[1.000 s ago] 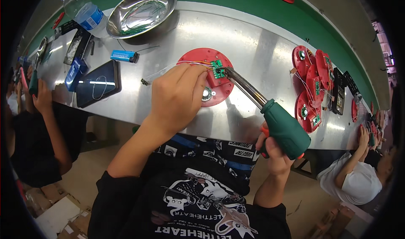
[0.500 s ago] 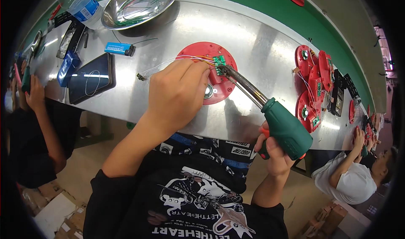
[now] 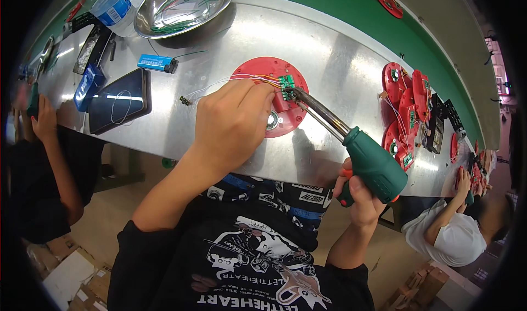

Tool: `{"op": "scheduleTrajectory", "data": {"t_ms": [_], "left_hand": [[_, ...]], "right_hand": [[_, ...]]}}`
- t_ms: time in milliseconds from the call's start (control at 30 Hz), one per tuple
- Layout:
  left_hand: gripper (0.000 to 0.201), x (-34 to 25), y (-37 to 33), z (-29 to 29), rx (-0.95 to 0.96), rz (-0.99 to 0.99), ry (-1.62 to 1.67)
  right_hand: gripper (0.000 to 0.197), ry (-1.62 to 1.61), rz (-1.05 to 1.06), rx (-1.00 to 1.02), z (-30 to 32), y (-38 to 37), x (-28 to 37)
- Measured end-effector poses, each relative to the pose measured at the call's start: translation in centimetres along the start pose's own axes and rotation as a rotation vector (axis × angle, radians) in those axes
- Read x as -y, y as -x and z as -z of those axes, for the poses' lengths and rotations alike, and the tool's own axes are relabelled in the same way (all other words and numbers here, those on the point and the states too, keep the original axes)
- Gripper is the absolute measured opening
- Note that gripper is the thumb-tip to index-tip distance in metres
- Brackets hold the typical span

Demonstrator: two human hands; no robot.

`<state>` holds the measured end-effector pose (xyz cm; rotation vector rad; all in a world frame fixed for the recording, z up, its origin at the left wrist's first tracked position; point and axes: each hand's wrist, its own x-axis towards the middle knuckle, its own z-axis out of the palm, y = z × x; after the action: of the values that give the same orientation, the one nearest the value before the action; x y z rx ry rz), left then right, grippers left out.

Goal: Soldering components onto small green circuit boards on an assembly line.

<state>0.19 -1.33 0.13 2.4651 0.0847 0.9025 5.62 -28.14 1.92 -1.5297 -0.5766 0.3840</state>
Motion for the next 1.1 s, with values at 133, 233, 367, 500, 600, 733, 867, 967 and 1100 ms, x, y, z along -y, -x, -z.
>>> {"op": "scheduleTrajectory", "data": {"t_ms": [133,233,367,500,600,733,867,967,1100], "left_hand": [[0.008,0.0,0.0,0.0,-0.005,-0.001,-0.020],[0.008,0.0,0.0,-0.2,-0.015,-0.004,-0.016],[0.009,-0.1,0.0,-0.1,-0.004,0.005,-0.029],[0.006,0.5,0.1,-0.6,-0.056,-0.034,-0.070],[0.004,0.4,0.0,-0.6,-0.077,-0.051,-0.059],[0.003,0.5,0.1,-0.6,-0.074,-0.052,-0.058],[0.003,0.3,0.0,-0.4,-0.060,-0.044,-0.055],[0.008,0.1,0.0,-0.1,-0.015,0.002,-0.012],[0.008,0.1,0.0,0.0,-0.012,0.005,0.003]], "right_hand": [[0.037,0.002,-0.037,-0.021,-0.1,-0.1,0.2],[0.038,0.015,-0.058,-0.021,0.1,-0.4,0.7],[0.042,0.001,-0.082,-0.027,0.0,-0.6,0.8],[0.046,0.070,-0.019,0.025,0.3,-0.5,0.7],[0.050,0.014,0.021,-0.092,-0.1,0.0,0.7],[0.049,0.111,0.083,-0.004,0.4,0.0,-0.1],[0.043,0.312,0.152,0.103,1.9,0.3,-1.7],[0.040,0.299,0.122,0.113,2.2,0.6,-1.9],[0.039,0.283,0.093,0.099,1.9,0.6,-1.7]]}}
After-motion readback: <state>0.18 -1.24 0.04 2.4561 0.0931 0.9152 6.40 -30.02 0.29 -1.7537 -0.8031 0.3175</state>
